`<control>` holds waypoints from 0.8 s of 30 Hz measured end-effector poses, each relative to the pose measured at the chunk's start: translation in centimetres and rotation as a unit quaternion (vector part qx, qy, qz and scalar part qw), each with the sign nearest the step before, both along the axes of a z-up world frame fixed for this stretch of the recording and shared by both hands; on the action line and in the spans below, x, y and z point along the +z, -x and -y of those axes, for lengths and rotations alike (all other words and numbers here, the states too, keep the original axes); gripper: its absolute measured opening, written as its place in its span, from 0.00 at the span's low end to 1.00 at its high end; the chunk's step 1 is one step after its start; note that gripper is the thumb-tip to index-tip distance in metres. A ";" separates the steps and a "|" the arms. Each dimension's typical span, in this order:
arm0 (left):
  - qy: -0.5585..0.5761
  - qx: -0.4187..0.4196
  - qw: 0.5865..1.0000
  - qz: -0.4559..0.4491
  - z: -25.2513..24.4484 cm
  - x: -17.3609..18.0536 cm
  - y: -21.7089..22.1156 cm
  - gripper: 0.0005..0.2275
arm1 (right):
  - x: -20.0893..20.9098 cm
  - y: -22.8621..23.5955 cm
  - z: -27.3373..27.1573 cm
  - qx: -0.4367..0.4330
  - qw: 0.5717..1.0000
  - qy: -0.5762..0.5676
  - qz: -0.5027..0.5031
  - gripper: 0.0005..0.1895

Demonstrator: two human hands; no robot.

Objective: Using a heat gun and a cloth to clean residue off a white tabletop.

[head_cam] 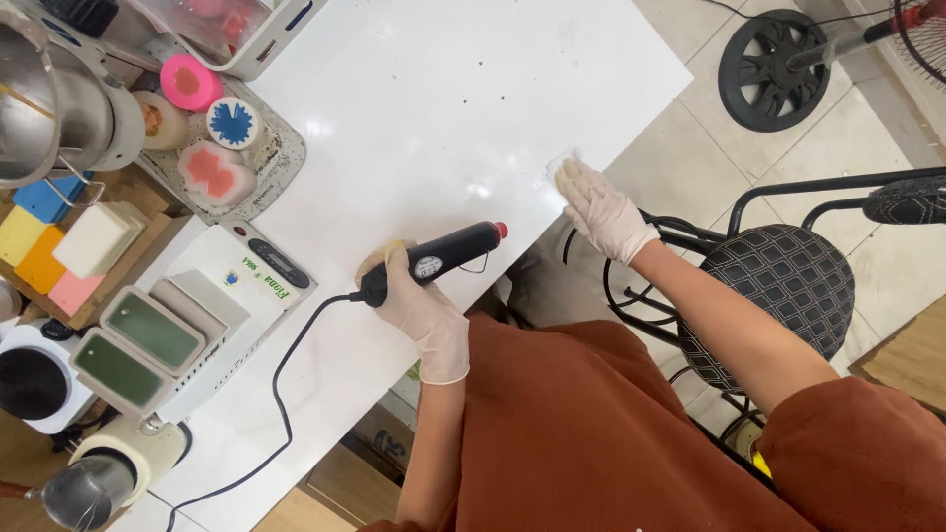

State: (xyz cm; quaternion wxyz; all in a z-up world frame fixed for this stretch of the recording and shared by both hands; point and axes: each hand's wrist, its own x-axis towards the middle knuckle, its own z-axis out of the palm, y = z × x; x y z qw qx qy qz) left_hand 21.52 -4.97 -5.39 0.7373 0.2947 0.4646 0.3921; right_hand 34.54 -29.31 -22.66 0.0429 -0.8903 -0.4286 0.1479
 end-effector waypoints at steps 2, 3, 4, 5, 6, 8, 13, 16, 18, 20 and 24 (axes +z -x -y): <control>0.007 0.013 1.000 0.007 -0.2 0.3 0.0 0.08 | 1.1 -0.3 -0.7 -0.014 1.000 0.005 0.004 0.33; 0.001 0.014 1.000 0.020 -0.3 0.7 0.0 0.08 | 2.4 0.4 -1.8 -0.035 0.999 0.004 0.020 0.33; -0.005 0.018 0.999 0.032 -0.4 1.2 0.2 0.08 | 3.5 1.2 -2.9 -0.054 0.998 0.002 0.034 0.33; -0.005 0.020 0.999 0.031 -0.3 1.4 0.4 0.08 | 3.9 3.3 -3.8 -0.052 0.998 0.002 0.032 0.33; 0.000 0.026 0.999 0.020 -0.5 1.6 0.4 0.08 | 4.3 5.3 -4.9 -0.042 0.998 -0.023 -0.026 0.34; 0.006 0.031 0.999 0.011 -0.6 2.0 0.6 0.07 | 3.2 8.6 -5.9 -0.033 0.995 -0.047 -0.084 0.34; -0.007 0.024 1.000 0.013 -0.9 1.6 1.3 0.08 | 2.7 7.6 -5.1 0.051 0.983 0.072 -0.160 0.33; -0.003 0.023 1.000 0.013 -0.8 1.8 1.7 0.07 | 1.2 2.4 -1.2 -0.018 0.999 -0.010 0.046 0.34; 0.001 0.022 1.000 0.013 -0.7 1.6 2.0 0.07 | 1.7 1.7 -0.5 -0.036 0.998 -0.035 0.022 0.32; 0.008 0.021 1.000 0.015 -0.4 1.0 2.4 0.07 | 1.5 1.8 0.1 -0.054 0.997 -0.059 -0.001 0.31; -0.004 0.019 1.000 0.002 0.0 -1.2 2.6 0.08 | 1.0 2.0 -0.1 -0.090 0.987 -0.130 -0.004 0.30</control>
